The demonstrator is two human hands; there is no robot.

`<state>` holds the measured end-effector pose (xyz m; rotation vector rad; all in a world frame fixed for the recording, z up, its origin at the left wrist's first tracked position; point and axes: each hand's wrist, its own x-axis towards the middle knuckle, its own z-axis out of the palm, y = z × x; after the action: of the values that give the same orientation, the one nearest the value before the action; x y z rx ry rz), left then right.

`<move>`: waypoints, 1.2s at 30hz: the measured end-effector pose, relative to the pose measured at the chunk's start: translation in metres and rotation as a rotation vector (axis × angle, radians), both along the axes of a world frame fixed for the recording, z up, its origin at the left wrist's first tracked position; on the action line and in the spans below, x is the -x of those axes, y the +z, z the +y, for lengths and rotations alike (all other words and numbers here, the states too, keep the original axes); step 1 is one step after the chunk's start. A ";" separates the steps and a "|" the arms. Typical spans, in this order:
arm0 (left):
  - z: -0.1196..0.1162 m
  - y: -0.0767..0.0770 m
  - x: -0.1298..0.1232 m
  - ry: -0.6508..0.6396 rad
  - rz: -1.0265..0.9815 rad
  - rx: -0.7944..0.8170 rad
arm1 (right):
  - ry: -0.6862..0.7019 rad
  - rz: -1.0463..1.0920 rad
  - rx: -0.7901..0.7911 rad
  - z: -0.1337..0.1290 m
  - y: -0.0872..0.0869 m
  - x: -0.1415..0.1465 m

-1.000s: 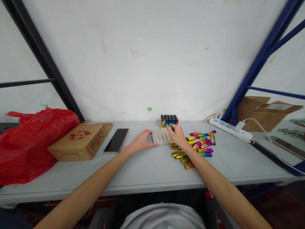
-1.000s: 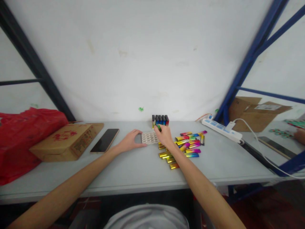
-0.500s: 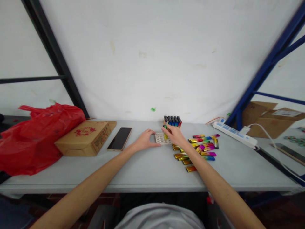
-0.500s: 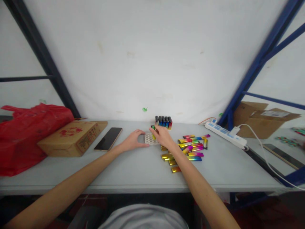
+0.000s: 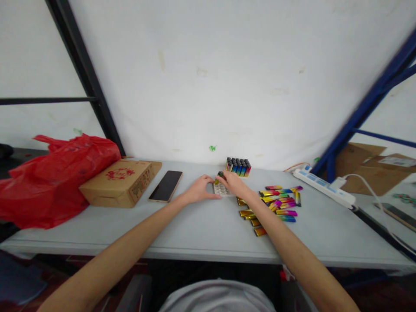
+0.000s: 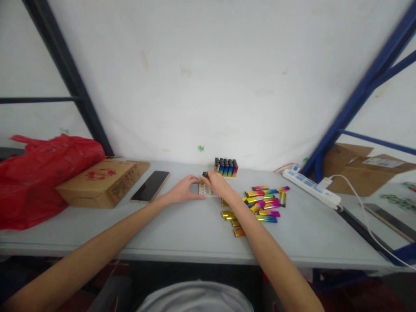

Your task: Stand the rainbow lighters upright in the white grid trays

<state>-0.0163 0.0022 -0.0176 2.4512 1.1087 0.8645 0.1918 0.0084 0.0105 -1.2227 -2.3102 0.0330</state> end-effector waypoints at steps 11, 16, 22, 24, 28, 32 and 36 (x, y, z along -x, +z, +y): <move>-0.004 0.006 0.001 0.005 0.005 0.035 | 0.024 0.195 0.088 -0.019 0.032 -0.022; -0.007 0.009 -0.001 0.017 0.009 0.058 | 0.138 0.162 0.209 -0.089 0.066 -0.081; -0.007 0.015 0.000 -0.017 0.036 0.042 | 0.095 0.015 0.309 -0.168 0.042 -0.128; -0.006 0.018 0.001 -0.032 0.074 0.048 | 0.085 -0.031 0.324 -0.177 0.028 -0.135; -0.005 0.020 0.004 -0.032 0.103 0.037 | 0.064 -0.070 0.282 -0.181 0.012 -0.137; -0.006 0.021 0.009 0.003 0.106 0.032 | 0.067 -0.042 0.239 -0.187 0.010 -0.131; -0.006 0.022 0.013 0.019 0.113 0.031 | 0.001 0.085 0.238 -0.186 0.017 -0.128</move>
<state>-0.0293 -0.0036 0.0043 2.4950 1.1761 0.7165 0.3198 -0.1774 0.0272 -1.3078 -2.2813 0.3629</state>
